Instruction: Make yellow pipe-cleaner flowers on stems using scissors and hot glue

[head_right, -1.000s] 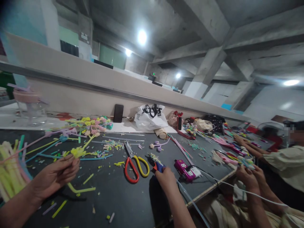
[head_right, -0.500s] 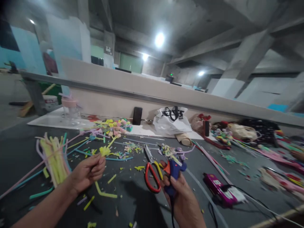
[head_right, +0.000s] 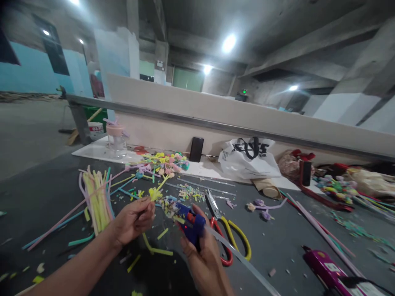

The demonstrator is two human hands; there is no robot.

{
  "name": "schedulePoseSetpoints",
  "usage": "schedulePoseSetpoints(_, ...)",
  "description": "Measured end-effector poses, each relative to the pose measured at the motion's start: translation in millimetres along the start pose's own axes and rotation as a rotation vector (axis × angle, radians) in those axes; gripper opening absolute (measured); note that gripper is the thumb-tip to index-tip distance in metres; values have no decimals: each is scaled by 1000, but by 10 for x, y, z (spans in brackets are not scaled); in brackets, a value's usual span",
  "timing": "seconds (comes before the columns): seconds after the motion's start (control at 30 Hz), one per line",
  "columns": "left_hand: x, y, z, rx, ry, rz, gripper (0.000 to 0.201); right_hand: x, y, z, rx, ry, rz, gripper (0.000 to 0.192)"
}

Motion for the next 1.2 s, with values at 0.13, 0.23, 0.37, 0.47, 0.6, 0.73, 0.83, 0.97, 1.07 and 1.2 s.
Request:
schedulePoseSetpoints(0.13,19,-9,-13,-14,3,-2,24,30,54,8,-9,-56,176,54)
schedulePoseSetpoints(0.23,31,-7,-15,-25,13,-3,23,77,59,-4,-49,-96,202,55)
schedulePoseSetpoints(0.37,33,-3,-13,-31,28,-6,21,131,81,-8,-37,-125,196,55)
schedulePoseSetpoints(0.47,34,-15,-7,-42,31,-14,22,138,90,19,-14,-134,196,53)
schedulePoseSetpoints(0.6,42,-18,4,-52,35,-21,22,124,81,38,-26,-138,275,49)
schedulePoseSetpoints(0.73,55,2,7,-46,37,-52,22,119,61,30,-82,-133,387,38)
schedulePoseSetpoints(0.83,59,6,4,-45,33,-66,21,109,71,35,-94,-104,450,28)
schedulePoseSetpoints(0.97,52,10,4,-38,37,-77,21,98,90,36,-95,-81,473,24)
schedulePoseSetpoints(1.07,49,13,6,-38,40,-85,21,105,76,26,-113,-96,463,27)
schedulePoseSetpoints(1.2,43,10,8,-40,44,-94,20,122,51,16,-119,-120,461,38)
Point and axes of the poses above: each hand's wrist, its own z-axis away from the middle knuckle, its own x-axis out of the palm, y = z × x, the point moved 6 cm from there along -z, towards the middle knuckle, and after that the axes turned 4 degrees about -x, right-handed, at the moved point
